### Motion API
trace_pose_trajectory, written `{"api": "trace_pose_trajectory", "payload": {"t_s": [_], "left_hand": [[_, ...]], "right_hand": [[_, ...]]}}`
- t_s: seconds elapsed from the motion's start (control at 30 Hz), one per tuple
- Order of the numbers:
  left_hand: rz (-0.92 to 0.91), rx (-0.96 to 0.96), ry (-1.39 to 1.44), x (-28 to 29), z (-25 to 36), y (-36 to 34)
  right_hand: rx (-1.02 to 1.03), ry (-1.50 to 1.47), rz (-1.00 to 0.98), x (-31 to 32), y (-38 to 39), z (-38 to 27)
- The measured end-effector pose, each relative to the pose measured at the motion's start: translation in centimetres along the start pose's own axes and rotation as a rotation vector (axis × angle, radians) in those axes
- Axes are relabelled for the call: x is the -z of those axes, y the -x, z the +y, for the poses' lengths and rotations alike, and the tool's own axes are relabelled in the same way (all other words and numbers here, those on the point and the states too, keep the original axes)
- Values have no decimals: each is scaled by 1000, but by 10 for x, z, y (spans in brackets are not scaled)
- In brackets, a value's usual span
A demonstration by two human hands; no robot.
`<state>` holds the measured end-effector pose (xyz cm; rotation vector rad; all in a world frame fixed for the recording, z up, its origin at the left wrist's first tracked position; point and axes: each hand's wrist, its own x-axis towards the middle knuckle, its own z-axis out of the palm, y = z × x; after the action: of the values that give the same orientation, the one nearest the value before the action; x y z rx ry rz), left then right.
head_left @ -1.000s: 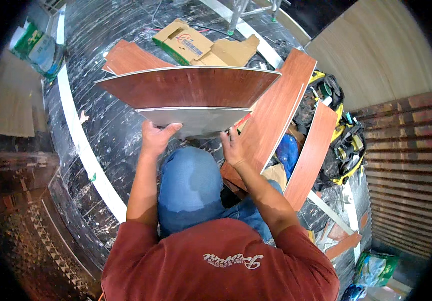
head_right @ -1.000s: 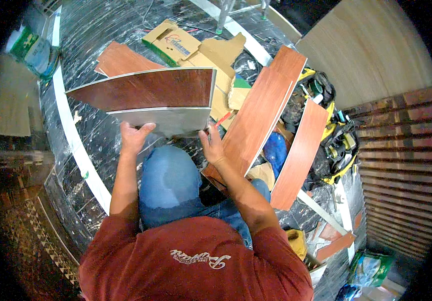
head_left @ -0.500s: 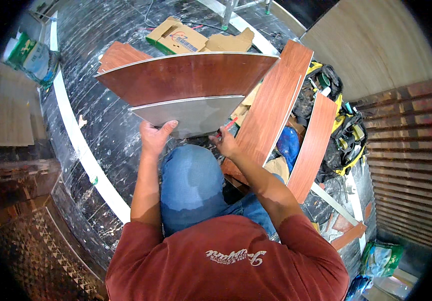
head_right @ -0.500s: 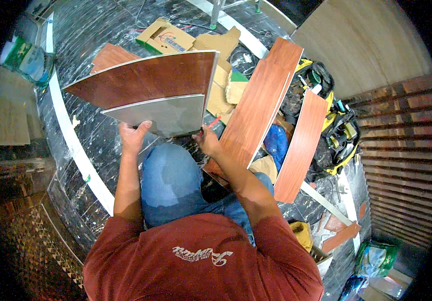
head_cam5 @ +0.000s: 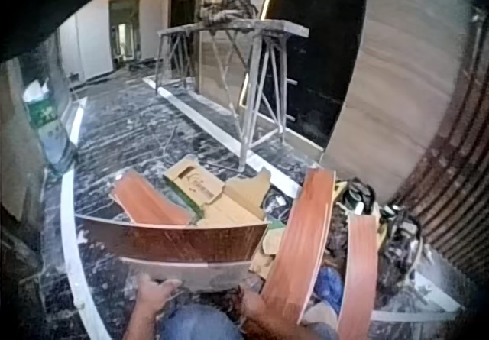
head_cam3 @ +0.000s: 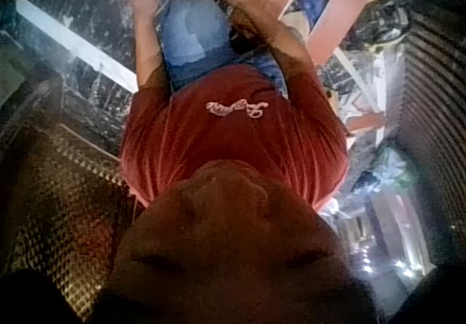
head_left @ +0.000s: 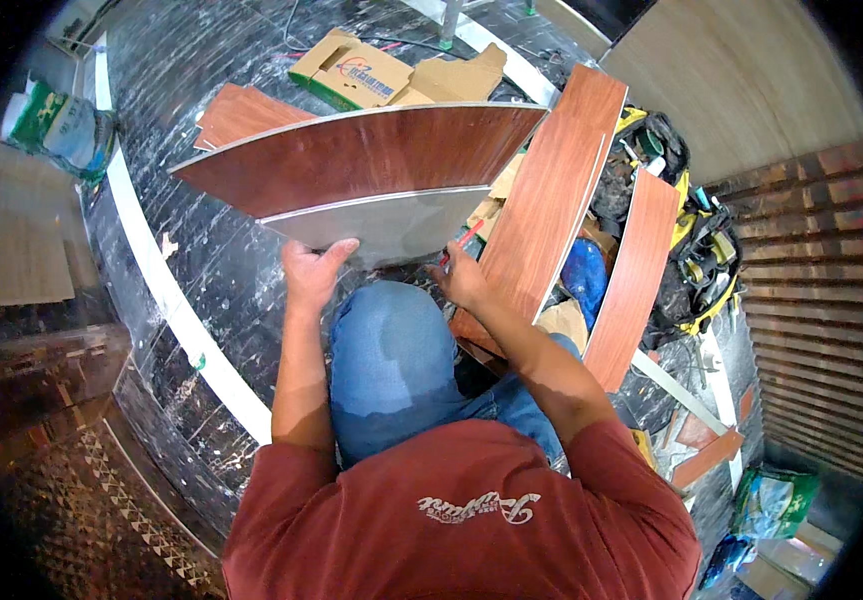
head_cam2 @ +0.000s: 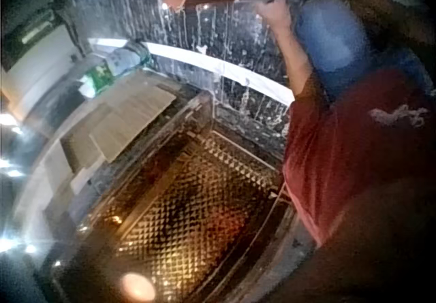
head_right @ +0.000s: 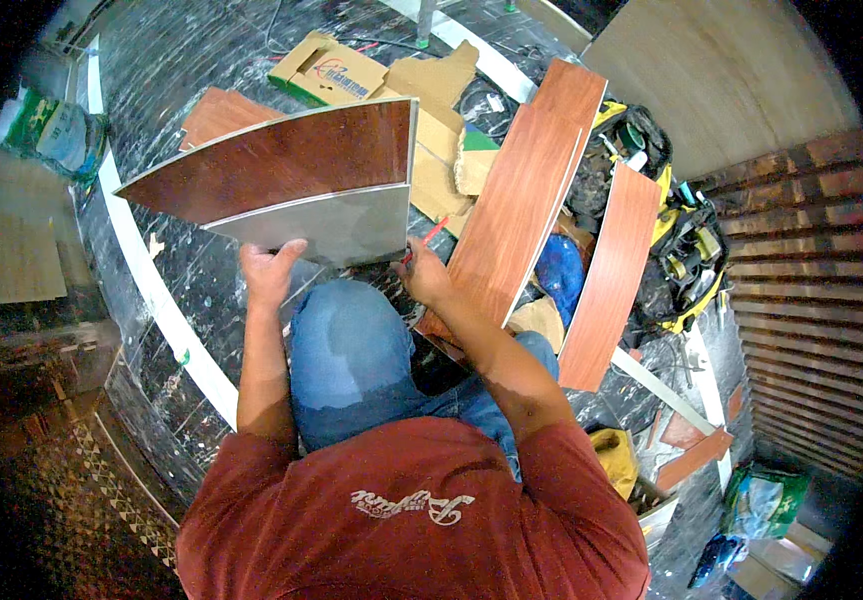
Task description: The person cuts wooden planks using a table saw, then marks the cut pieces with a red marker. The person handles the planks by hand, aligning them on the saw and moving them aside after cutting.
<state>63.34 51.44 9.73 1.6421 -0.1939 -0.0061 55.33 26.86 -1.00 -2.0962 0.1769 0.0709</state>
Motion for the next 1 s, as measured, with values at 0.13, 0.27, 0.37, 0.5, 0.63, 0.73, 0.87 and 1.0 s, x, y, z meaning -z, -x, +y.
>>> {"api": "trace_pose_trajectory", "payload": {"t_s": [0.13, 0.27, 0.37, 0.5, 0.63, 0.73, 0.87, 1.0], "left_hand": [[17, -8, 32, -5, 6, -1], [-15, -5, -70, -2, 5, -6], [-17, -8, 23, -1, 8, -2], [-46, -29, -29, 4, 14, 1], [-91, 68, -48, 9, 28, 5], [-81, 39, -67, 6, 34, 6], [-62, 4, -58, 10, 30, 8], [-39, 45, -85, 18, 31, 11]], "right_hand": [[86, -27, 153, 5, 11, -3], [157, 64, 180, 30, 6, -37], [83, 211, 43, 26, -4, -56], [-77, 302, -92, -1, -21, -11], [215, 118, 40, -47, -18, 64], [6, -356, 76, -71, -31, 111], [201, 167, 101, -56, -28, 89], [56, 159, -24, -59, -26, 73]]}}
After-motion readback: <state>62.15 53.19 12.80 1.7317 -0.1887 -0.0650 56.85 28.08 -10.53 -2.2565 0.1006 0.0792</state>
